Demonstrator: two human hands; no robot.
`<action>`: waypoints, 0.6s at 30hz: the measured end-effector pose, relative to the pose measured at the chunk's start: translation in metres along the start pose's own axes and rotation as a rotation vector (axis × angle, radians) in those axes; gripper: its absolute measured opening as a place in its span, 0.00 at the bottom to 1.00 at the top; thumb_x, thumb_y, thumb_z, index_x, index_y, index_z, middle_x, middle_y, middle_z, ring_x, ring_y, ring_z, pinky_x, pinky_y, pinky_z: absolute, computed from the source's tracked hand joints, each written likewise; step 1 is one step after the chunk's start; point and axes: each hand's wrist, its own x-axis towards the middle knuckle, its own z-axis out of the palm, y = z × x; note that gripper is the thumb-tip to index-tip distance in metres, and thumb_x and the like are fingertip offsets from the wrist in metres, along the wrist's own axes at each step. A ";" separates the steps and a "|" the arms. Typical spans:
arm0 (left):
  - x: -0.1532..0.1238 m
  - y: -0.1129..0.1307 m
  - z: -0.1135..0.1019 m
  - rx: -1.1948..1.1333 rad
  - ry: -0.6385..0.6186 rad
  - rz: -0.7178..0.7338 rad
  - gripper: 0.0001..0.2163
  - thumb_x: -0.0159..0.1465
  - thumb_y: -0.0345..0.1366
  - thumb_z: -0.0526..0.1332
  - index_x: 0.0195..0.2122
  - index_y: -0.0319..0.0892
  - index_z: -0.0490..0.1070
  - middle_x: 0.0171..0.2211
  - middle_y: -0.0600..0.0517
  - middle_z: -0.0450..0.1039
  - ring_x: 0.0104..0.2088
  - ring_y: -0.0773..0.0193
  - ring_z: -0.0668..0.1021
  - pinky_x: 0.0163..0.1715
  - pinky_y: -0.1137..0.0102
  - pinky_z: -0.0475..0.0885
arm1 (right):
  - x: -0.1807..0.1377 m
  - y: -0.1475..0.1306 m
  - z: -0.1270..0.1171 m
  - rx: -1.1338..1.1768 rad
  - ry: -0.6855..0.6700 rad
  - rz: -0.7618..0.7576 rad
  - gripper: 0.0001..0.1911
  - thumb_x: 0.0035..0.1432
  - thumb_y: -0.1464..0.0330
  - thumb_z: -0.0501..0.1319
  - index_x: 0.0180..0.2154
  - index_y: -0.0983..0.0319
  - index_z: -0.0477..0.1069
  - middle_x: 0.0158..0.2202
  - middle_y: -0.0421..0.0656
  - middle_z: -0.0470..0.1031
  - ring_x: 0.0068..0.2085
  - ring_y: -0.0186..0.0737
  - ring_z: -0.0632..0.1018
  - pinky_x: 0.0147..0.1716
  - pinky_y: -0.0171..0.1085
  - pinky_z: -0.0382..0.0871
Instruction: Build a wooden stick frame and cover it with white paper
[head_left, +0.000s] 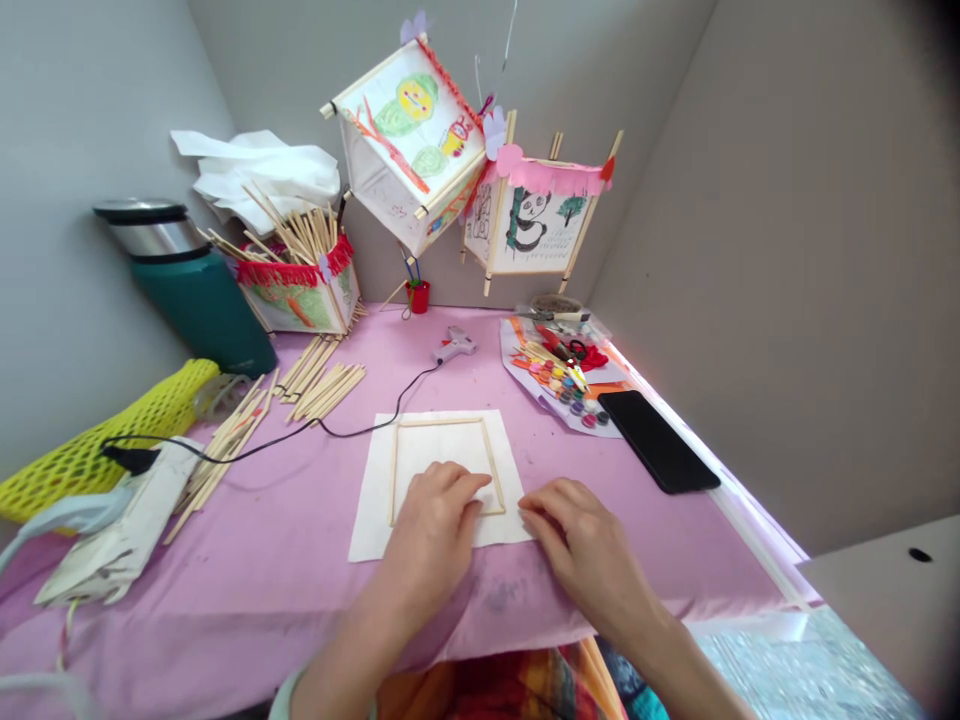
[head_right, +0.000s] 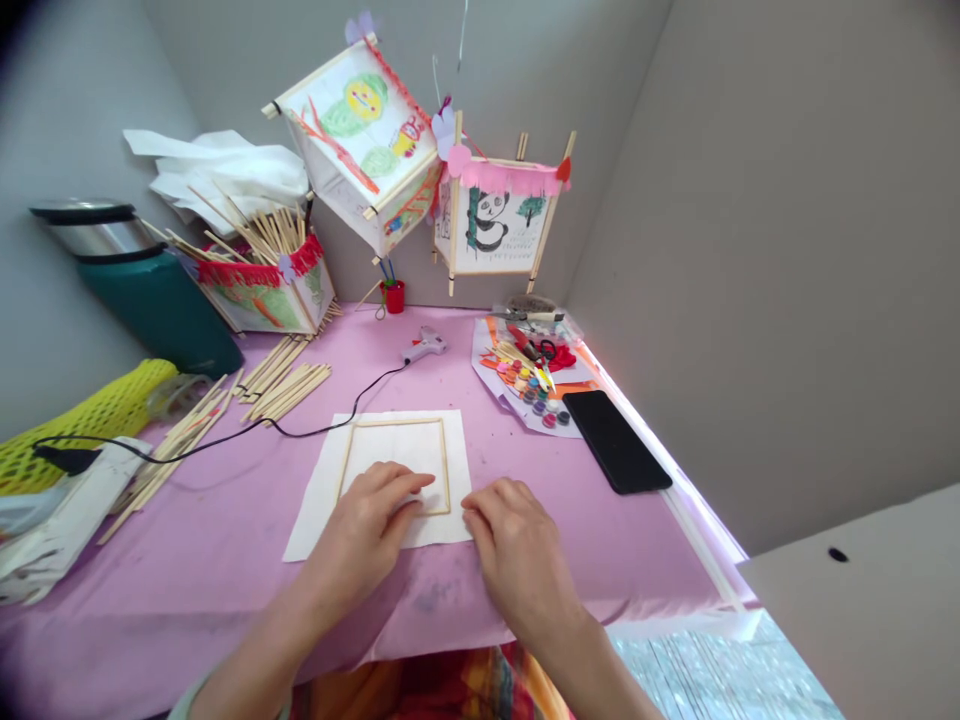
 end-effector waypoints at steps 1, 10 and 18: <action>-0.001 -0.004 -0.005 0.026 0.029 -0.001 0.13 0.63 0.25 0.53 0.45 0.43 0.72 0.38 0.50 0.71 0.42 0.59 0.72 0.44 0.62 0.68 | 0.001 0.000 0.001 0.002 0.001 -0.016 0.08 0.63 0.73 0.55 0.36 0.60 0.72 0.35 0.42 0.72 0.40 0.40 0.72 0.40 0.38 0.64; -0.004 -0.050 -0.045 0.252 0.181 -0.278 0.11 0.64 0.35 0.53 0.45 0.43 0.71 0.40 0.50 0.73 0.34 0.62 0.76 0.34 0.67 0.70 | 0.049 -0.009 -0.010 -0.088 -0.076 0.041 0.09 0.61 0.70 0.55 0.35 0.59 0.73 0.35 0.40 0.75 0.36 0.37 0.75 0.36 0.36 0.62; -0.013 -0.054 -0.036 0.287 0.143 -0.366 0.12 0.65 0.36 0.51 0.45 0.42 0.72 0.35 0.50 0.72 0.34 0.61 0.76 0.35 0.66 0.70 | 0.064 -0.016 0.005 -0.318 -0.206 0.138 0.14 0.61 0.63 0.56 0.25 0.61 0.68 0.28 0.42 0.76 0.30 0.39 0.75 0.27 0.36 0.52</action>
